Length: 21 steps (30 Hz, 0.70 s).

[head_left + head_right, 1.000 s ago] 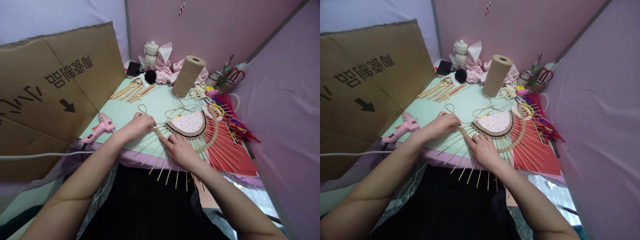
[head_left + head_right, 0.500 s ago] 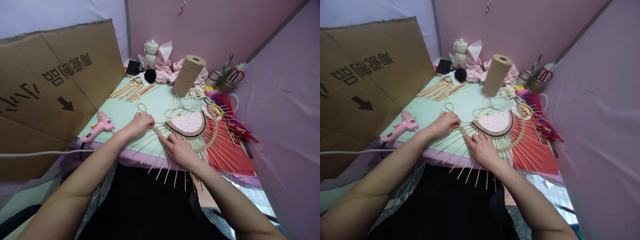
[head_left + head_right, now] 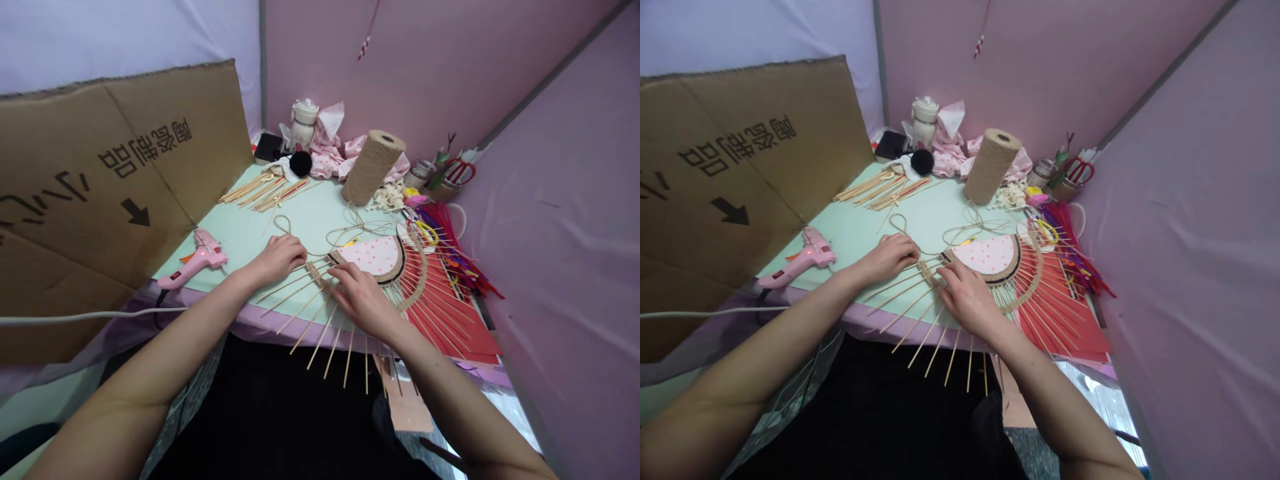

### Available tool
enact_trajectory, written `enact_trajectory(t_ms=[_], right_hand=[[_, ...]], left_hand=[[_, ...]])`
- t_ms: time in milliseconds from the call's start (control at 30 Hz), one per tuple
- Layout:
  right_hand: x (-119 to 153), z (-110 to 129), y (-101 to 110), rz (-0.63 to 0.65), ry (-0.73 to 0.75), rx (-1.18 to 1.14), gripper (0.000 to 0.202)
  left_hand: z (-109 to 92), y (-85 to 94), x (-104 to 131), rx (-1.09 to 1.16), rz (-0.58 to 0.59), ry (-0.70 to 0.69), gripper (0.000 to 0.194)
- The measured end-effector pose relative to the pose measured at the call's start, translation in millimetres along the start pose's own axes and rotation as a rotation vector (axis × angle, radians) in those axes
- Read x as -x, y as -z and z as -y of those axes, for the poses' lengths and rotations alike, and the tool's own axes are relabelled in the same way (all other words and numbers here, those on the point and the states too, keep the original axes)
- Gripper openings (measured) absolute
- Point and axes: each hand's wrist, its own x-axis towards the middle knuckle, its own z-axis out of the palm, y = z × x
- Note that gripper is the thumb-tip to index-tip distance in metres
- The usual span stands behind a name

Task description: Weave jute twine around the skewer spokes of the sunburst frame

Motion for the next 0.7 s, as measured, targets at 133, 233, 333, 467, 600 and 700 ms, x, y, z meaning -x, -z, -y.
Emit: enact_trajectory(t_ms=[133, 233, 333, 467, 600, 700], right_hand=[[5, -12, 21, 0.037, -0.001, -0.027, 0.026], [13, -24, 32, 0.072, 0.002, -0.105, 0.022], [16, -34, 33, 0.071, 0.002, -0.151, 0.018], [-2, -49, 25, -0.003, 0.032, -0.139, 0.017], [-31, -66, 16, -0.005, 0.128, -0.112, 0.029], [-44, -79, 20, 0.025, 0.176, -0.127, 0.036]], left_hand=[[0, 0.3, 0, 0.021, 0.000, 0.012, 0.020], [1, 0.3, 0, 0.030, 0.002, 0.009, 0.021], [3, 0.3, 0, 0.043, 0.011, 0.000, 0.022], [4, 0.9, 0, 0.054, 0.007, 0.003, 0.021], [5, 1.2, 0, 0.051, 0.011, -0.003, 0.021], [5, 0.9, 0, 0.052, 0.011, 0.003, 0.019]])
